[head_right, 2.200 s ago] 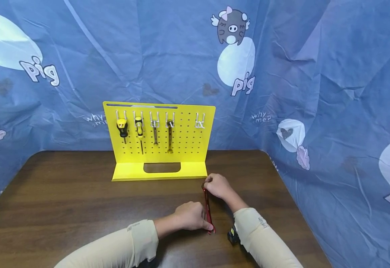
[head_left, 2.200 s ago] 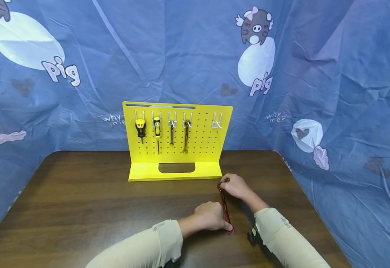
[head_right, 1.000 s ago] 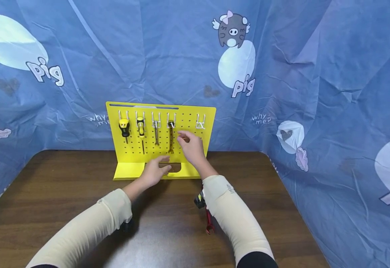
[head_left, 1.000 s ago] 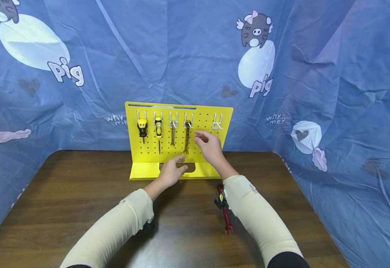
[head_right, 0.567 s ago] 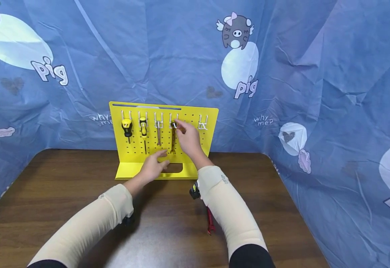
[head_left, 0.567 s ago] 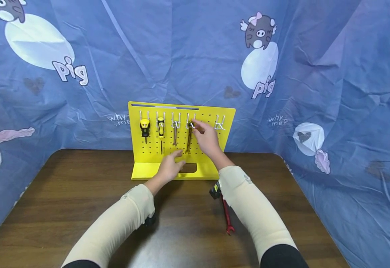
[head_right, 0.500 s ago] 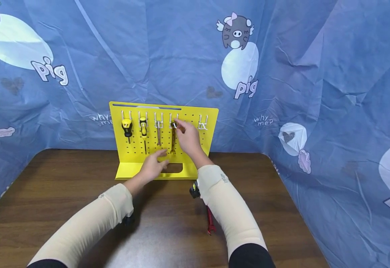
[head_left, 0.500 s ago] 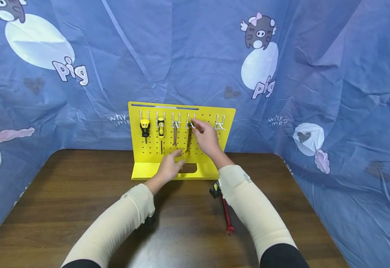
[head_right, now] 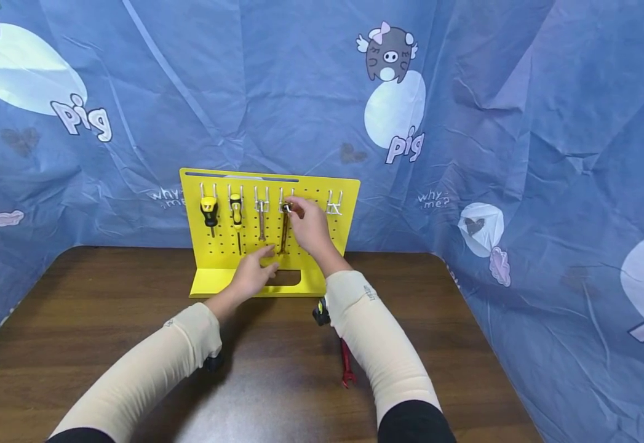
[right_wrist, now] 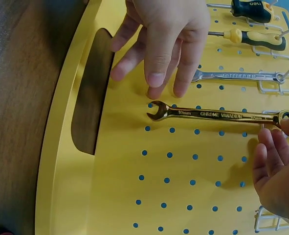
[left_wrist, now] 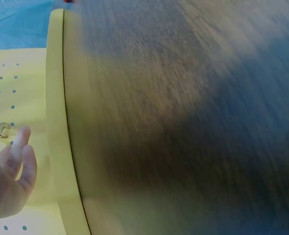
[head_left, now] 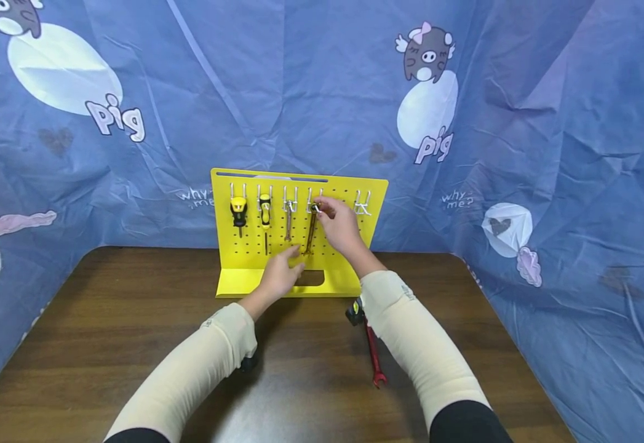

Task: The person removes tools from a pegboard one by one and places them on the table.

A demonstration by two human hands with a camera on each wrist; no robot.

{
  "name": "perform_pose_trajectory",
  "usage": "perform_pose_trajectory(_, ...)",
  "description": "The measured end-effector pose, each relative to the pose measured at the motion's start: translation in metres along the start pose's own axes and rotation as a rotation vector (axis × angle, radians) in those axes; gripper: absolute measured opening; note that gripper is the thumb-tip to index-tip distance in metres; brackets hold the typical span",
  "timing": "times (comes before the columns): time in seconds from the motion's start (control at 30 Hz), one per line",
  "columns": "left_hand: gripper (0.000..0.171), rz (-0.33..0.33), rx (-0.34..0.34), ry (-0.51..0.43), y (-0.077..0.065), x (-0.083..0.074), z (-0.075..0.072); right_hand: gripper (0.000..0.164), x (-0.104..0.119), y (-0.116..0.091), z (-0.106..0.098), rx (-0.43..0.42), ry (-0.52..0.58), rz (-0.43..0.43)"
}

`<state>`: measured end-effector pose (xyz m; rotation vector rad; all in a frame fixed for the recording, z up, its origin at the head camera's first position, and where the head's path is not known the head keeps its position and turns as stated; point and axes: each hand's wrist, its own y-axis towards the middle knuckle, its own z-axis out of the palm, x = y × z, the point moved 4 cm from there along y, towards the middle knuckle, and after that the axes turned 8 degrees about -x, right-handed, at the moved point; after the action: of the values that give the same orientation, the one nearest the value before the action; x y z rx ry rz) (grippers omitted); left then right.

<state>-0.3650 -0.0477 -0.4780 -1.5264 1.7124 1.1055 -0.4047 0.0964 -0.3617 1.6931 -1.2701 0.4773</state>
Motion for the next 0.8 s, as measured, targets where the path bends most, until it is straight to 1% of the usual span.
perform_pose_trajectory(0.17,0.051,-0.013,-0.003,-0.002,0.000,-0.001,0.001,0.029,0.001,-0.001,-0.001,0.007,0.019,0.000)
perform_pose_trajectory(0.4,0.037,-0.004,0.004,0.006,-0.004,-0.004,0.004,0.026,0.000,-0.003,-0.004,0.011,0.030,0.004)
perform_pose_trajectory(0.57,0.028,-0.005,-0.005,-0.015,-0.006,-0.006,0.003,0.024,0.000,-0.004,-0.005,0.016,0.050,0.015)
perform_pose_trajectory(0.8,0.024,0.015,-0.014,-0.001,-0.007,-0.010,0.004,0.022,-0.002,-0.006,-0.007,0.012,0.080,0.021)
